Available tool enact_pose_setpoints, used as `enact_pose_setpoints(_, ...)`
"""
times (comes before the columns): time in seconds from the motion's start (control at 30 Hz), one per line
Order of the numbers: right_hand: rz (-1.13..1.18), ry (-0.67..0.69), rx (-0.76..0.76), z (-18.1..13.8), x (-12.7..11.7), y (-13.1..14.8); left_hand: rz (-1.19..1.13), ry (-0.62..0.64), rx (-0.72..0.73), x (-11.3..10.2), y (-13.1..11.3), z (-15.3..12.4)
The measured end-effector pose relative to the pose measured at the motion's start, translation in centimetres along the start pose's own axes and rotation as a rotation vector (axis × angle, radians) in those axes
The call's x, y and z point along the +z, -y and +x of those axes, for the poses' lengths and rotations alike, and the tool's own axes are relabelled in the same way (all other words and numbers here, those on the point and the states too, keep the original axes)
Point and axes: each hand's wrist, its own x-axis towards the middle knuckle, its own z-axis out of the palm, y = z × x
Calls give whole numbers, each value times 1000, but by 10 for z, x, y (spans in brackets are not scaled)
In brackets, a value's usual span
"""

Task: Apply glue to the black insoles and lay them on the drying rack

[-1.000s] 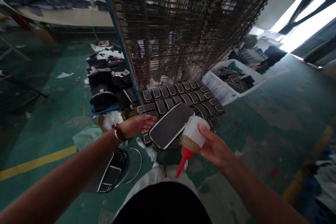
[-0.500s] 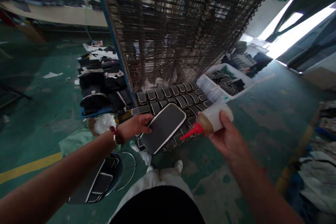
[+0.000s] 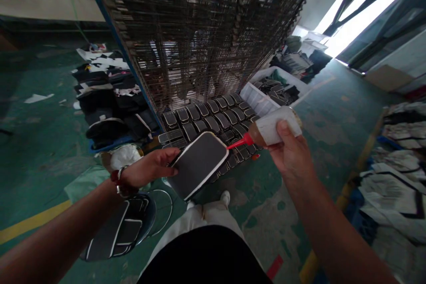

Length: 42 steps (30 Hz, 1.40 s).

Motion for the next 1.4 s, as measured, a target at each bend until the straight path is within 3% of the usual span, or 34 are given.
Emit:
enact_pose_setpoints(0.57, 128, -179, 72, -12, -3, -21, 248, 35, 164, 3, 9, 6)
enact_pose_setpoints(0.87, 92, -166, 106, -27, 0, -30, 405, 288, 234, -15, 10, 17)
enact_pose_setpoints(1.4, 25, -7, 75, -61, 6, -45, 281, 159, 185, -19, 17, 22)
